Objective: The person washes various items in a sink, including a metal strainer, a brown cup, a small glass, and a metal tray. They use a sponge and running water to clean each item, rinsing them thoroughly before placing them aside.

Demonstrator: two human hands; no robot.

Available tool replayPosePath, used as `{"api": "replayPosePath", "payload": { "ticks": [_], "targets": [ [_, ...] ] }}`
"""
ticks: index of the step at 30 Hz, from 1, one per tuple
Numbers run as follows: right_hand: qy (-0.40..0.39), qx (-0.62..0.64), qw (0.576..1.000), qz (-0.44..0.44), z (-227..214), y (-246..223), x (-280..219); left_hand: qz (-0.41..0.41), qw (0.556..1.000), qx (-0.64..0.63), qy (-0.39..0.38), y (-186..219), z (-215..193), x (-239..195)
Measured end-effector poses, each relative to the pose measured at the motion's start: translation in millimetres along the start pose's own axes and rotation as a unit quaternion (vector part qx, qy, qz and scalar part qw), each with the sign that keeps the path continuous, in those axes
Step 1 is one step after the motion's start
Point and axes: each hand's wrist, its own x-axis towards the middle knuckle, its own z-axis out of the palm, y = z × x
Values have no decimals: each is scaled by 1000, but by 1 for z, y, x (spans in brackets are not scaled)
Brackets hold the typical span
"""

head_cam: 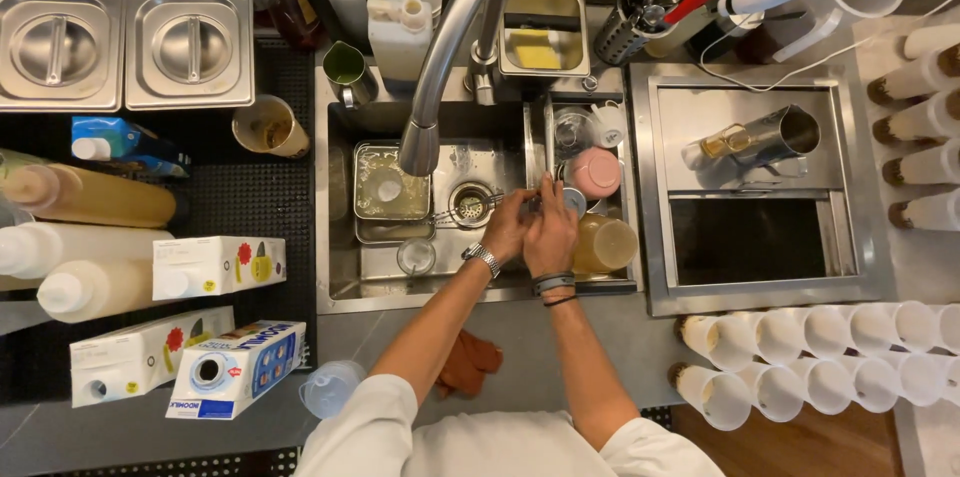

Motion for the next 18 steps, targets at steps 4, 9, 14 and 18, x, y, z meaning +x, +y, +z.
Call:
{"api": "replayPosePath", "payload": {
  "ticks": [4,9,14,18],
  "targets": [
    [-5,25,1000,-10,-14,-5,2,-6,999,36,0,-4,8,1],
    [12,9,1000,-20,-18,-16,5,-8,997,77,-10,8,1,-3],
    [35,-7,998,-50,2,3,2,-17,995,99,-19,8,-6,7],
    [45,41,997,-42,11,17,-1,-30,991,128,-17,6,-1,13]
  ]
}}
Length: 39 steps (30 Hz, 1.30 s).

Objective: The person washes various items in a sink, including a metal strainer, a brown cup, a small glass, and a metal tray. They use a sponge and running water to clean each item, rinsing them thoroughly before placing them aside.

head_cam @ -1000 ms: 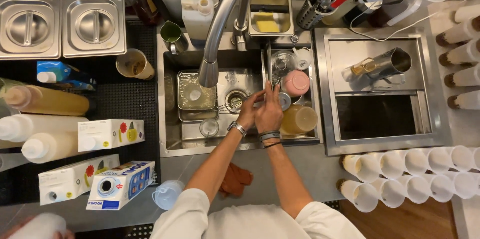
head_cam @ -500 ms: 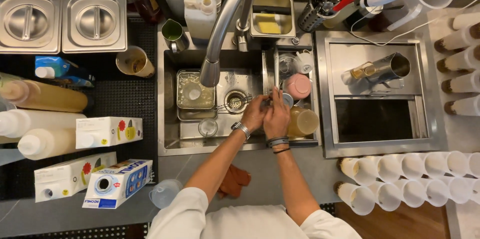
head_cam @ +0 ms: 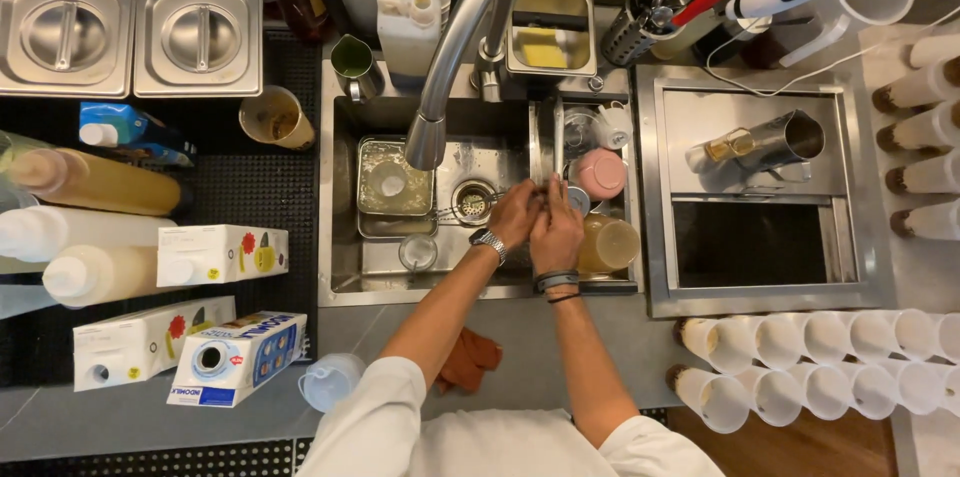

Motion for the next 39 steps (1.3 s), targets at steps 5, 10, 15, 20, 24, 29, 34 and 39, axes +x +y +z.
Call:
{"api": "replayPosePath", "payload": {
  "ticks": [5,10,15,20,24,29,34,39],
  "targets": [
    [15,-29,999,5,-27,-25,11,-19,999,-19,32,13,-1,12],
    [11,-68,998,4,-15,-15,2,-29,998,-50,20,36,-13,4],
    [-2,-114,993,-22,-16,-14,5,23,996,51,75,8,11,15],
    [-52,-178,983,-17,-13,-6,5,11,997,53,62,1,-1,7],
    [-106,-238,965,3,-11,-7,1,46,994,42,88,-32,-8,-6],
    [-113,-257,959,-29,-13,-7,7,-97,933,166,305,-107,-65,-22],
    [-77,-246,963,-80,-36,-56,52,-194,873,205,399,-149,-117,-27],
    [-258,111,936,212,47,-60,106,-265,943,50,193,-161,-136,-20]
  ]
}}
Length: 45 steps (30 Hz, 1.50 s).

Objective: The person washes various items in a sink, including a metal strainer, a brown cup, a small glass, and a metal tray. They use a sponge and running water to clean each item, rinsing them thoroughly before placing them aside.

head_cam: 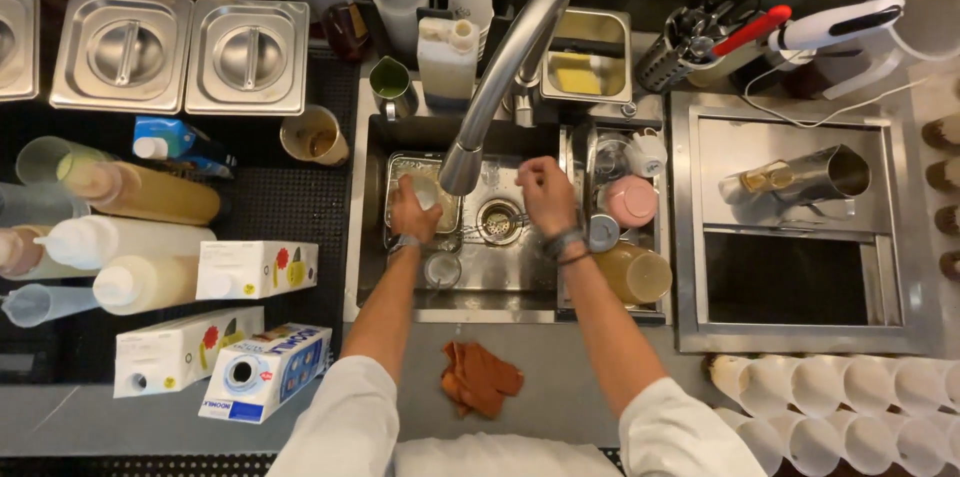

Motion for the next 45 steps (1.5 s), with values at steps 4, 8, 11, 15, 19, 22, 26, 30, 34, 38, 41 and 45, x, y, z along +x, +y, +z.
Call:
{"api": "replayPosePath", "payload": {
  "ticks": [4,8,11,15,19,22,26,30,34,38,41,45],
  "targets": [
    [-163,439,867,169,-16,-59,61,50,997,-33,41,12,8,-15],
    [-189,211,953,110,-50,-58,96,83,973,-117,180,26,2,-40],
    [-16,-113,993,-32,-64,-10,171,17,946,-276,168,48,-20,-52],
    [-40,-331,942,-51,-73,5,246,-153,820,-545,83,52,-10,-60],
    [-226,-373,900,-4,-76,-48,237,-284,700,-655,-33,51,51,-50],
    [-261,-421,869,-12,-70,-66,232,-365,654,-647,-145,47,95,-43],
    [-236,-452,860,-5,-50,-46,254,-379,687,-573,-237,106,43,-74],
    [-200,-473,858,-24,-58,-50,257,-348,626,-623,-314,59,95,-80],
    [-166,-457,871,-65,-77,-55,270,-326,611,-647,-321,77,59,-93],
    [-9,-400,909,-117,-124,-66,232,-205,770,-443,-411,119,-28,-109],
    [57,-320,919,-223,-152,-67,157,-82,888,-203,-403,130,-54,-111],
    [42,-221,918,-328,-105,-47,40,52,951,-88,-291,87,-36,-83]
  ]
}}
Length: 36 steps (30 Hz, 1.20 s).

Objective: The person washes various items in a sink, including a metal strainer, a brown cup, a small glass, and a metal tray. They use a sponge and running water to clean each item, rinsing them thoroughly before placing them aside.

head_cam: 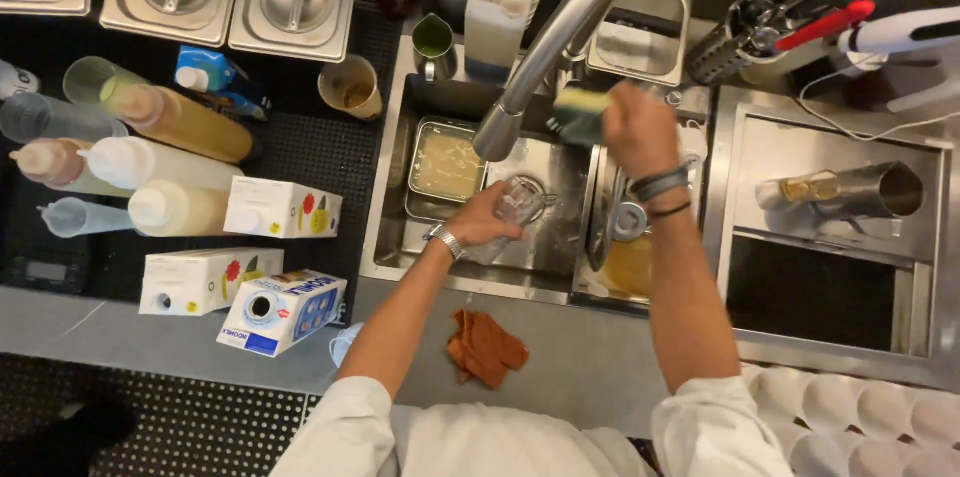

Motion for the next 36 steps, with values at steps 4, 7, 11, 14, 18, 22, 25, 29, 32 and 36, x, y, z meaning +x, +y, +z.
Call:
{"api": "replayPosePath", "payload": {
  "ticks": [4,7,11,14,18,22,25,29,32,36],
  "targets": [
    [-132,83,986,60,26,-72,-64,-20,1000,9,-14,15,-26,-19],
    [-180,154,971,5,65,-69,-85,-35,997,62,-43,9,-38,-25],
    [-257,275,926,-28,65,-72,-79,3,989,140,-53,-12,-36,-14],
    [-309,370,876,7,78,-69,-83,15,980,192,-47,-9,-38,-18],
    [-340,512,772,164,106,-66,-79,79,962,261,8,-4,-38,-18],
    [-272,582,711,286,100,-89,-92,112,960,254,32,-20,-35,-6],
    [-263,599,705,276,101,-96,-102,108,963,248,16,-23,-40,-1],
    [-292,452,834,124,134,-74,-113,122,954,274,-24,-5,-35,-2],
    [-309,308,900,25,143,-66,-109,150,941,301,-26,-9,-30,5],
    [-391,272,879,12,153,-57,-103,194,916,352,-8,-16,-16,9]
  ]
}}
